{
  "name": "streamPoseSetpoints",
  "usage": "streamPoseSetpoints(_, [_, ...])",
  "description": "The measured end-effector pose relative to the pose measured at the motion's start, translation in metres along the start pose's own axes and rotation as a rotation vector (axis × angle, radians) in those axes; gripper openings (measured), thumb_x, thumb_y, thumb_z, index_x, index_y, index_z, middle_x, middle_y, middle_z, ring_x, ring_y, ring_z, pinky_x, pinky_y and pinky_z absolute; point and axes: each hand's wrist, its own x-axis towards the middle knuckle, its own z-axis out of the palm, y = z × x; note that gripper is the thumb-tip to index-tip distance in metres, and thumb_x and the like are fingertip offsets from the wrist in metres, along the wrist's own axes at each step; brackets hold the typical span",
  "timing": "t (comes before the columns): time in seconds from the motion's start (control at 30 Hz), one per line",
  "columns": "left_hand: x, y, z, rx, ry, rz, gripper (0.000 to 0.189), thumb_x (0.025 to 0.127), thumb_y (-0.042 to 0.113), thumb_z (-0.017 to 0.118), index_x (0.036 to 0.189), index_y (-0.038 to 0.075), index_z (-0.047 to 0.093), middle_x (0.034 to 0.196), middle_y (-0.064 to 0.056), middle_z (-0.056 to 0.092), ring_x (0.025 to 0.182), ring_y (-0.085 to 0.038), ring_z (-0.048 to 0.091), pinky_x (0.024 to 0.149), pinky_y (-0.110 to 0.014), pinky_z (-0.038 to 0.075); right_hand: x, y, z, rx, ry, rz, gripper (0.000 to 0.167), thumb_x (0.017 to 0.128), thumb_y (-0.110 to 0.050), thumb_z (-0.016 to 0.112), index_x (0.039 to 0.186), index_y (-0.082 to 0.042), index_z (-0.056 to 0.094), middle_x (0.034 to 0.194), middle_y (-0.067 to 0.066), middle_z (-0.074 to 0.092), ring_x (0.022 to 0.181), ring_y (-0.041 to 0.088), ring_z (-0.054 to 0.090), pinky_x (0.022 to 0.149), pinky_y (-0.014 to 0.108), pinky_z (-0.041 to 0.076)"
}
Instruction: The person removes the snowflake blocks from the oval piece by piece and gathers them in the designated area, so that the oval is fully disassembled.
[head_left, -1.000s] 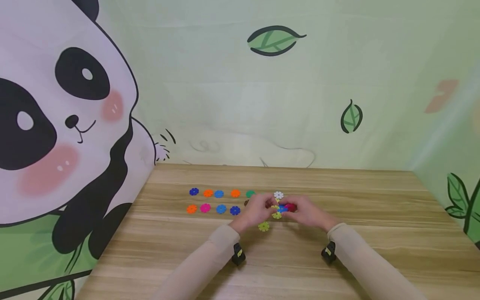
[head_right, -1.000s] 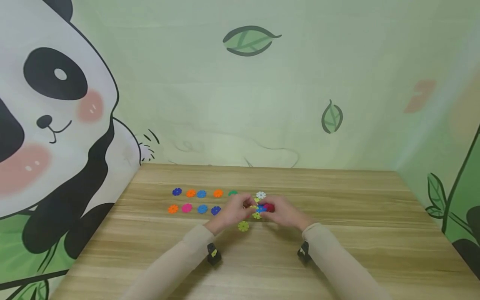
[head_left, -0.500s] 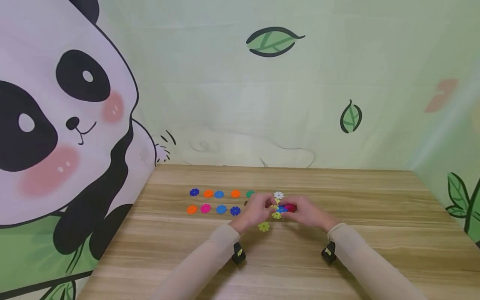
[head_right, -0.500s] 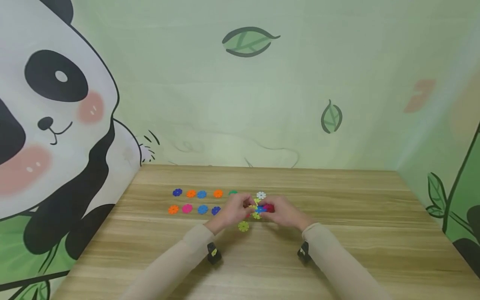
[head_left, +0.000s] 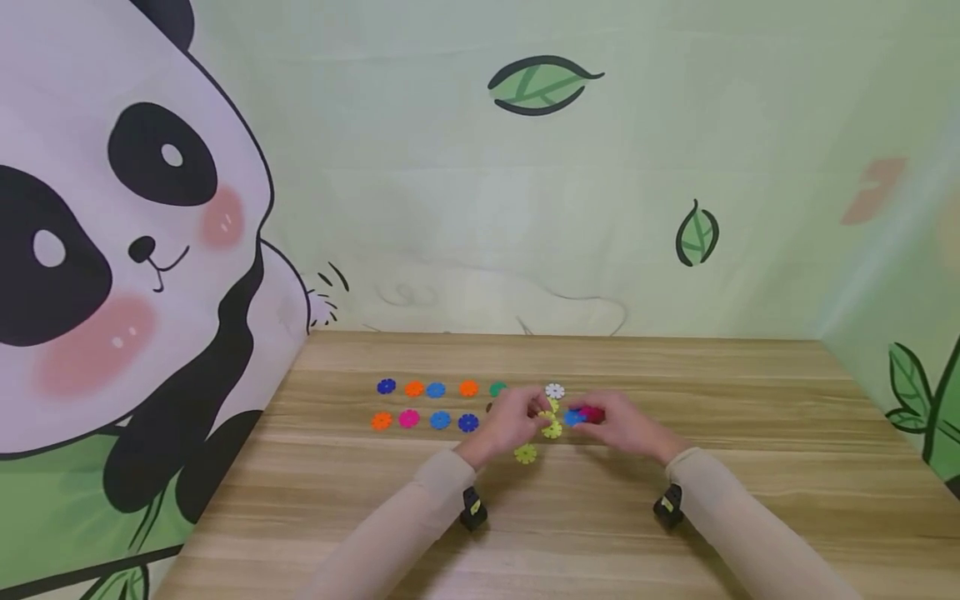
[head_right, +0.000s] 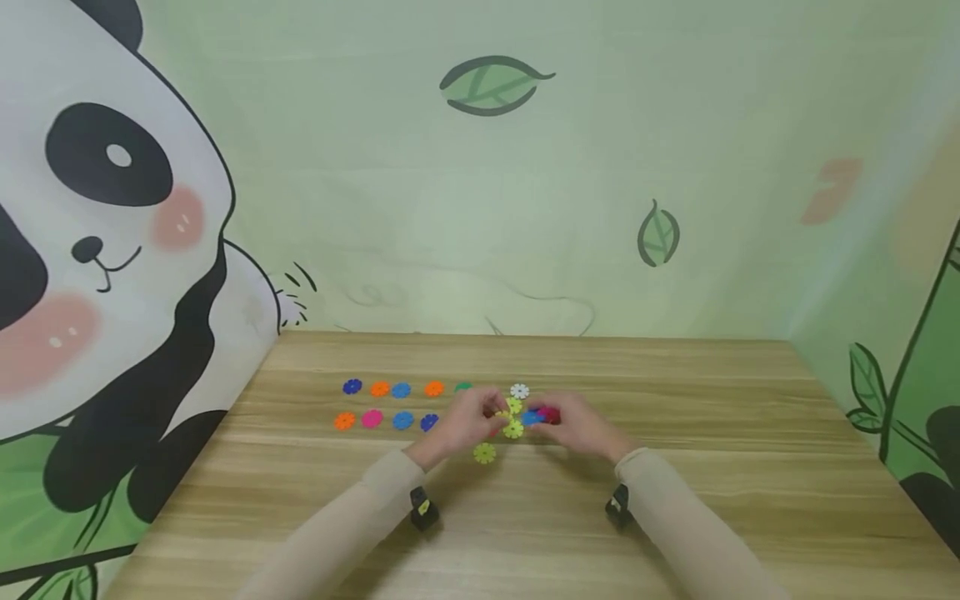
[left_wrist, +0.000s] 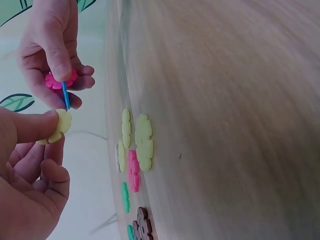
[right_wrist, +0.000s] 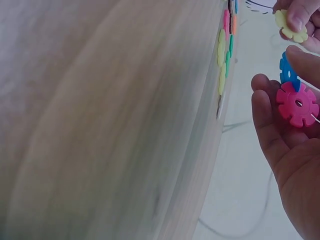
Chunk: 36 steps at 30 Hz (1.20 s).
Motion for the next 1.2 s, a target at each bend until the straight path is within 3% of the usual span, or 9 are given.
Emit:
streamPoseSetpoints(0.27, [-0.002, 0.0, -0.002, 0.023, -0.018, 0.013, 0.011, 0.084, 0.008, 0.071, 0.088, 0.013, 0.061, 0.079, 0.003, 0.063, 0.072, -0.01, 0.057, 0.064, -0.023, 0.048, -0.002, 0.005, -0.002, -0.022, 0.019, -0.004, 0.034, 0.087, -0.012, 0.069, 0.118, -0.001, 0.064, 0.109, 0.009, 0.065, 0.097, 0.02, 0.059, 0.081, 0.037, 0.05])
streamPoseSetpoints(0.5, [-0.005, -0.003, -0.003, 0.037, -0.06, -0.028, 0.014, 0.086, 0.013, 0.07, 0.097, 0.01, 0.064, 0.086, 0.0, 0.065, 0.079, -0.01, 0.06, 0.066, -0.022, 0.049, -0.003, 0.003, -0.004, -0.002, 0.018, 0.029, 0.034, 0.087, -0.015, 0.069, 0.117, 0.001, 0.063, 0.11, 0.01, 0.065, 0.097, 0.021, 0.06, 0.081, 0.038, 0.051])
streamPoseSetpoints(0.77, [-0.007, -0.006, -0.005, 0.04, -0.093, -0.027, 0.018, 0.085, 0.01, 0.07, 0.102, 0.007, 0.064, 0.088, 0.0, 0.065, 0.081, -0.01, 0.06, 0.069, -0.022, 0.049, -0.004, 0.002, -0.004, -0.006, 0.014, 0.062, 0.033, 0.088, -0.013, 0.068, 0.117, 0.001, 0.063, 0.111, 0.01, 0.065, 0.098, 0.021, 0.059, 0.082, 0.037, 0.051])
streamPoseSetpoints(1.2, [-0.012, -0.011, 0.002, 0.096, -0.182, 0.022, 0.027, 0.08, 0.004, 0.074, 0.107, 0.005, 0.067, 0.09, -0.001, 0.065, 0.082, -0.009, 0.06, 0.072, -0.019, 0.048, -0.005, 0.004, -0.004, -0.031, 0.021, 0.055, 0.031, 0.087, -0.013, 0.069, 0.113, 0.002, 0.064, 0.107, 0.01, 0.066, 0.098, 0.024, 0.061, 0.084, 0.041, 0.05])
